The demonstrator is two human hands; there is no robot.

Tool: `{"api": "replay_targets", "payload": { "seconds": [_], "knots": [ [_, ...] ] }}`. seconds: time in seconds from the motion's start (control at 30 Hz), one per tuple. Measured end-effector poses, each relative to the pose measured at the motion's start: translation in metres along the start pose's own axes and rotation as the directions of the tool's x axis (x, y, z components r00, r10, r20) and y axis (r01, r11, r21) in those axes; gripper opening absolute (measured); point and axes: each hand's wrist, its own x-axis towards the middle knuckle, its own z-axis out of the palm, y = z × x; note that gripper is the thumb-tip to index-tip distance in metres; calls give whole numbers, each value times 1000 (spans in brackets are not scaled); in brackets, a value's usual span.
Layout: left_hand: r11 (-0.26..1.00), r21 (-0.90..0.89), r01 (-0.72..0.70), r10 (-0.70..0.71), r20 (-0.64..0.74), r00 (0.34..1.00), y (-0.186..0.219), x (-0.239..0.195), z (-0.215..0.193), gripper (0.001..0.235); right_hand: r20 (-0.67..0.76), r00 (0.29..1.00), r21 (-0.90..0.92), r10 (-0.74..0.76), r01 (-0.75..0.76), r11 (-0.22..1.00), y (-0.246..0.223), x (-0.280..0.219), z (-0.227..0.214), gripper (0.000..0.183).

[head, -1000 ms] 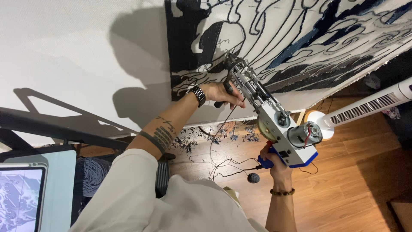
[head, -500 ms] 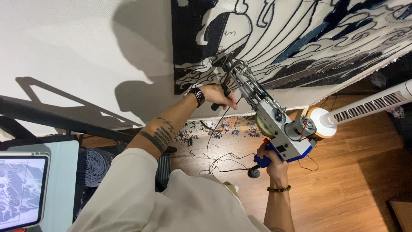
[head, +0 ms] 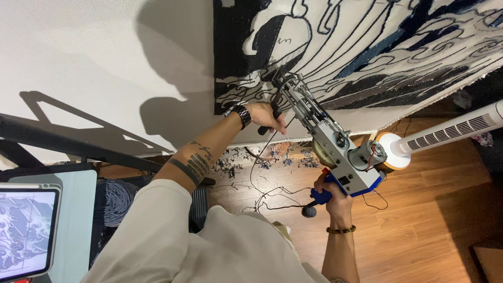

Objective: The person uses a handheld tufting gun to apply black yarn into a stretched fabric frame, following a pre-drawn wave design. The person guides the tool along the pattern lines while holding the fabric steady with the other hand.

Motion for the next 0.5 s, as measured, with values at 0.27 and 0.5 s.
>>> {"api": "replay_targets", "payload": {
  "seconds": [0.27, 0.5],
  "knots": [
    [964, -265, 10, -77, -245, 966, 20, -32, 17, 54, -130, 990, -126, -47, 30, 992, 24, 4, 19, 20],
    [968, -172, 185, -250, -545, 800, -34, -20, 12, 54, -244, 941, -215, -234, 183, 959, 53, 2, 64, 28]
  ]
}}
